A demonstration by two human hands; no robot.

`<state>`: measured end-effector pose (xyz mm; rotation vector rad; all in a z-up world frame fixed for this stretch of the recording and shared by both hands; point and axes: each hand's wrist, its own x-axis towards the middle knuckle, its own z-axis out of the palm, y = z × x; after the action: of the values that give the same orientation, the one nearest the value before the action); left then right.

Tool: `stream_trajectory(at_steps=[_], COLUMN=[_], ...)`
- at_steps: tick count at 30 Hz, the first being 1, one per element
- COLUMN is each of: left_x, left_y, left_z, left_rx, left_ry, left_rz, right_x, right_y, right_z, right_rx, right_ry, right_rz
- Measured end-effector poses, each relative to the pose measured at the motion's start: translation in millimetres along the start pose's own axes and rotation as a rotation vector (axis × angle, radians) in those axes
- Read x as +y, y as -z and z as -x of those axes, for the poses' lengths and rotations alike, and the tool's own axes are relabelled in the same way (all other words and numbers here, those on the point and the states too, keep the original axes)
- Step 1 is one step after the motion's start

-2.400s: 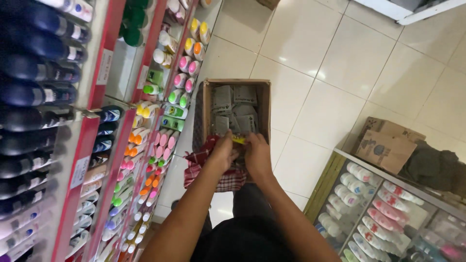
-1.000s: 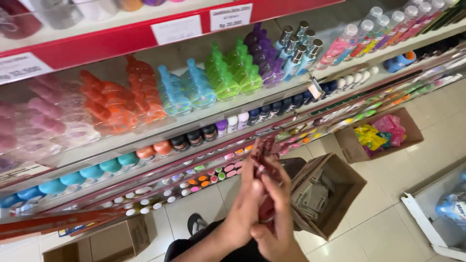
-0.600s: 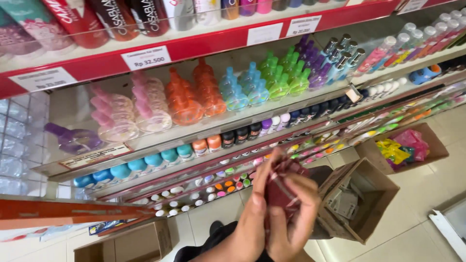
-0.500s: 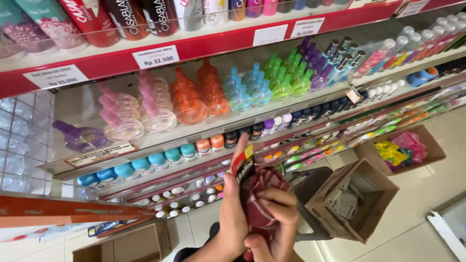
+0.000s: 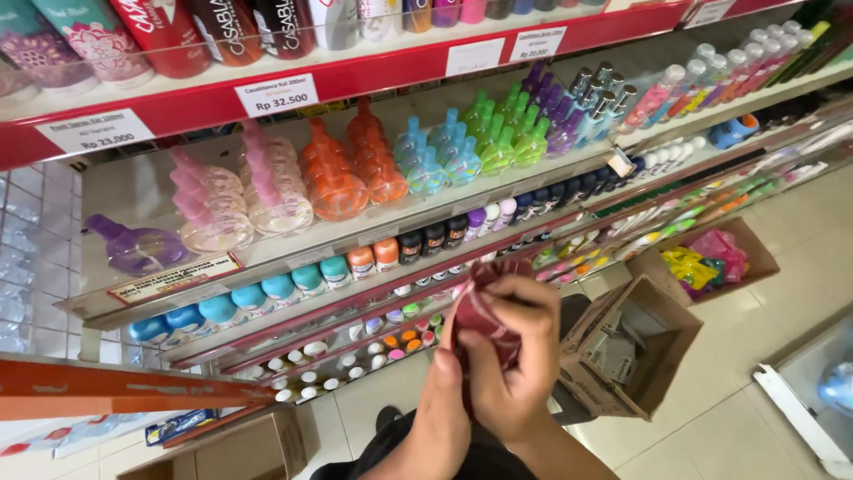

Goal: Picking up battery packs from a floor box and wiping them with a cloth before placing them on a display hook.

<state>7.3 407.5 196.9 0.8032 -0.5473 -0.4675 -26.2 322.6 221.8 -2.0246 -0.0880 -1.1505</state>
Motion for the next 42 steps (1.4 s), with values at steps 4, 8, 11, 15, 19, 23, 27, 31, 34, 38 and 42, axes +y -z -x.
stream_trajectory(at_steps=[4, 8, 11, 15, 19, 23, 27, 31, 34, 38, 42], left_x=[37.7, 23.1, 3.0, 41.1, 27.1, -11.9, 12.4, -15.2, -33.6, -30.9, -44.2], left_y=[-14.8, -14.0, -14.6, -29.8, -26.6, -23.3, -24.5, -2.6, 5.0, 17.9, 31.7], left_z=[-19.8, -5.9, 9.3, -9.7, -5.7, 25.3, 5.7, 18.7, 16.4, 0.4, 12.8], left_rx=[-0.017, 0.010, -0.108, 0.027, -0.023, -0.142, -0.123, 0.058, 0.100, 0.102, 0.268], left_ry=[-0.011, 0.031, -0.030, 0.062, 0.013, -0.024, 0.037, 0.239, 0.232, 0.174, 0.346], left_rz=[0.001, 0.236, -0.235, 0.094, 0.051, -0.175, 0.155, 0.061, -0.189, -0.023, -0.256], right_x=[-17.9, -14.7, -28.6, -37.7, -25.9, -35.5, -34.4, -7.9, 2.1, -15.2, 9.5], right_y=[-3.3, 10.8, 15.7, 16.3, 21.1, 26.8, 21.7, 17.1, 15.5, 7.9, 7.1], right_z=[4.7, 4.6, -14.7, 21.1, 20.9, -0.7, 16.8, 1.0, -12.1, 3.2, 1.0], right_rx=[0.114, -0.023, 0.146, 0.060, 0.069, 0.167, 0.061, 0.076, 0.180, 0.044, 0.122], right_ry=[-0.034, 0.083, -0.065, -0.096, 0.021, -0.205, -0.128, -0.100, -0.110, -0.028, 0.032], right_rz=[0.009, 0.005, 0.136, -0.054, 0.013, 0.146, -0.101, -0.001, 0.086, 0.000, 0.148])
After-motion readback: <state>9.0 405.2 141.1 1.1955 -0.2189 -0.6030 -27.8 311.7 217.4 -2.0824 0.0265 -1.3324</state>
